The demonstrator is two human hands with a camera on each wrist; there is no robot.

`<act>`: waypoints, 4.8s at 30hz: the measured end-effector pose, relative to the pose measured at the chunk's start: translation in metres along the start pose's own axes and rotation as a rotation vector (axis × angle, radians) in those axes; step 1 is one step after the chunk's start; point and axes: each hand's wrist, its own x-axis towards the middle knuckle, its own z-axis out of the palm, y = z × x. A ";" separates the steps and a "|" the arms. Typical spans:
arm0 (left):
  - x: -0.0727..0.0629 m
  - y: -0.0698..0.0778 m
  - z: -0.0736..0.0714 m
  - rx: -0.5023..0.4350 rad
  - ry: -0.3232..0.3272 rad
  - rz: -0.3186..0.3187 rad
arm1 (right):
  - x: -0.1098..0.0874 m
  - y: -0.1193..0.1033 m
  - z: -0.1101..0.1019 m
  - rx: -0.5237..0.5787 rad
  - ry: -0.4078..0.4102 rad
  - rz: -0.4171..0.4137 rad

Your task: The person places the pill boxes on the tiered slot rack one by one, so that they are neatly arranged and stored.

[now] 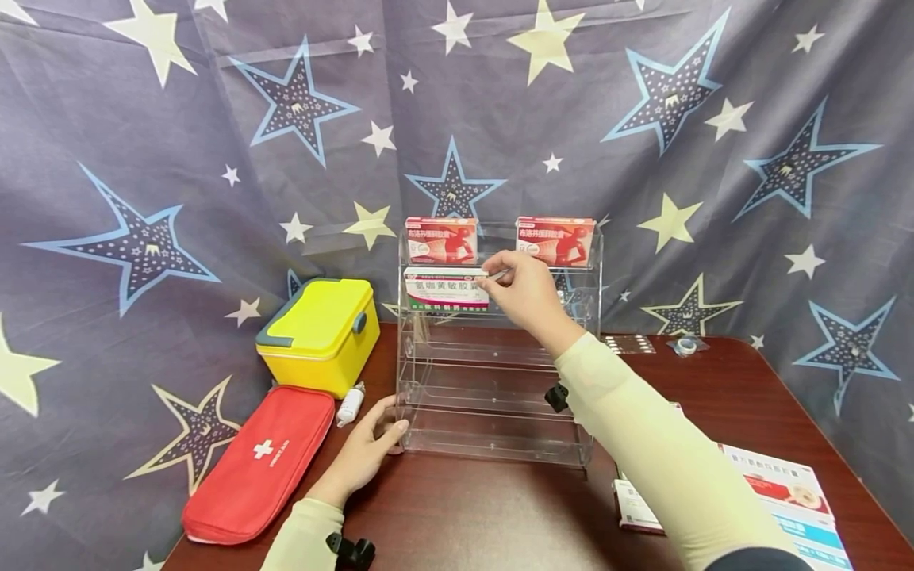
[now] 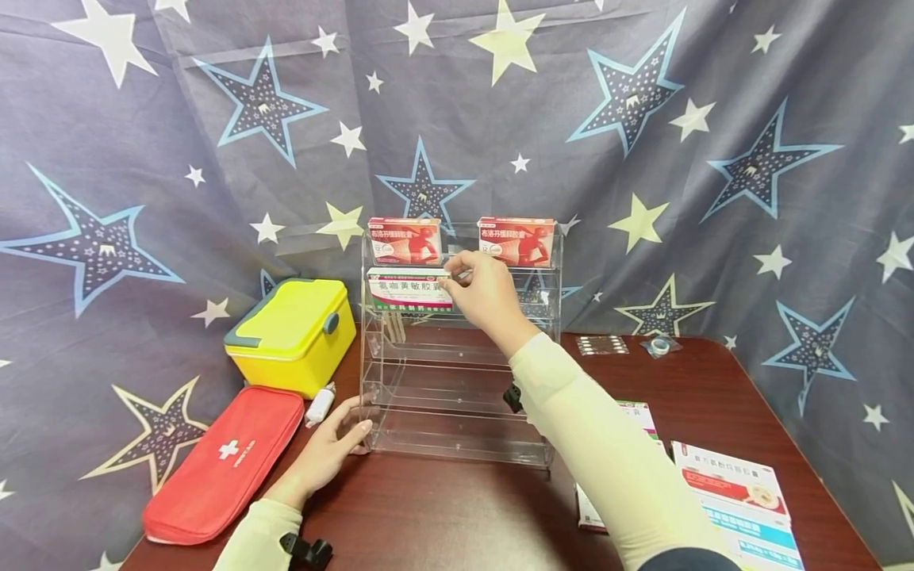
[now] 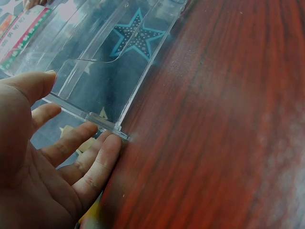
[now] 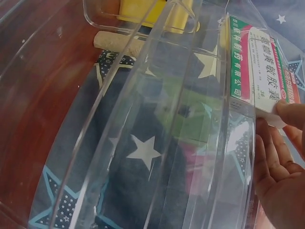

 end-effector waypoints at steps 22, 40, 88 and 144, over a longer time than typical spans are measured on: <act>-0.001 -0.002 0.000 0.002 -0.003 0.003 | -0.008 0.002 -0.012 0.048 0.017 -0.106; 0.000 0.002 0.001 -0.016 0.004 -0.005 | -0.138 0.131 -0.155 -0.109 0.174 0.122; -0.002 0.004 0.001 0.012 0.005 -0.017 | -0.189 0.237 -0.155 -0.232 -0.438 0.433; 0.000 0.002 -0.001 0.004 0.005 -0.010 | -0.025 0.038 -0.132 -0.323 0.144 -0.142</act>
